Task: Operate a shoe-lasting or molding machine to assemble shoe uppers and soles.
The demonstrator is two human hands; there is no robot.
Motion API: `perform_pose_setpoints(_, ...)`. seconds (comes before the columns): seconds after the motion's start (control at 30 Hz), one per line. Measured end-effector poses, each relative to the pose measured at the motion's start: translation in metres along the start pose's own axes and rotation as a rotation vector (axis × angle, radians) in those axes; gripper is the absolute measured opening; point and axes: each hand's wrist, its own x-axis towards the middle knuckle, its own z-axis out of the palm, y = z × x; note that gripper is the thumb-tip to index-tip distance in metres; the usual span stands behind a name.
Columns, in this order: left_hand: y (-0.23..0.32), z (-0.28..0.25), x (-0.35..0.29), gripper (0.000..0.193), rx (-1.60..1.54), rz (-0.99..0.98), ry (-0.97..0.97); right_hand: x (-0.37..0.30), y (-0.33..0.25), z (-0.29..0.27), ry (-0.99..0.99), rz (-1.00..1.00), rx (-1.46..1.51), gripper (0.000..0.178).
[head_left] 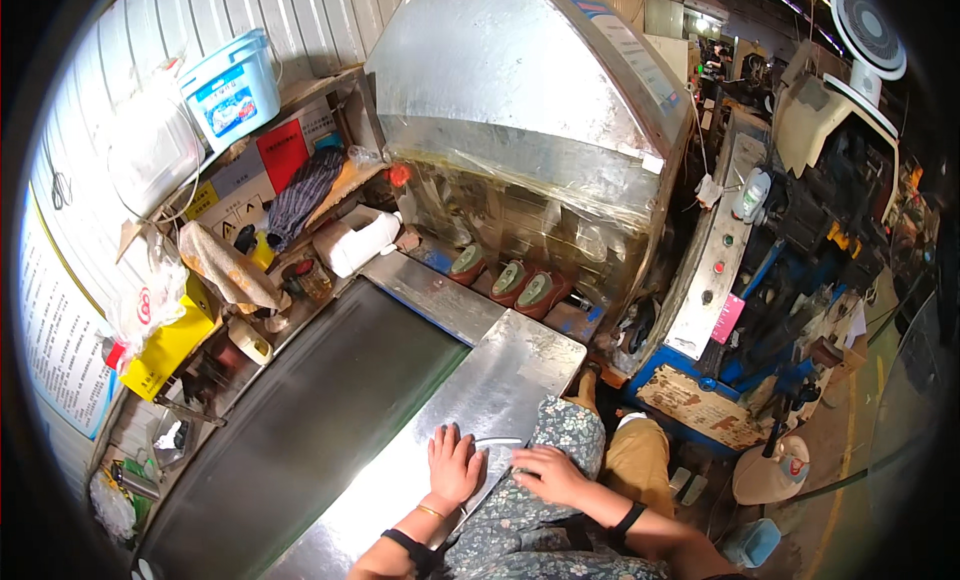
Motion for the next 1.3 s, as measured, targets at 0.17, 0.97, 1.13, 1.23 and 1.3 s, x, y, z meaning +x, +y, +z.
perform_pose_setpoints(0.17, -0.014, 0.007, 0.054, 0.046, -0.006, 0.154, -0.081, 0.081, 0.067, -0.034, 0.194, 0.406, 0.091, 0.059)
perform_pose_setpoints(0.97, -0.002, 0.020, 0.087, 0.029, -0.435, 0.003, -0.085, 0.343, 0.348, -0.014, 0.022, 0.706, 0.072, 0.083)
perform_pose_setpoints(1.13, -0.005, 0.019, 0.083, 0.028, -0.436, 0.040, -0.050, 0.202, 0.204, -0.060, -0.065, 0.361, 0.605, 0.024)
perform_pose_setpoints(1.23, -0.011, 0.020, 0.071, 0.027, -0.408, 0.032, -0.034, 0.109, 0.070, -0.078, 0.000, 0.504, 0.617, 0.017)
perform_pose_setpoints(1.3, -0.016, 0.025, 0.067, 0.030, -0.403, 0.049, -0.047, 0.049, 0.018, -0.056, -0.050, 0.579, 0.686, 0.018)
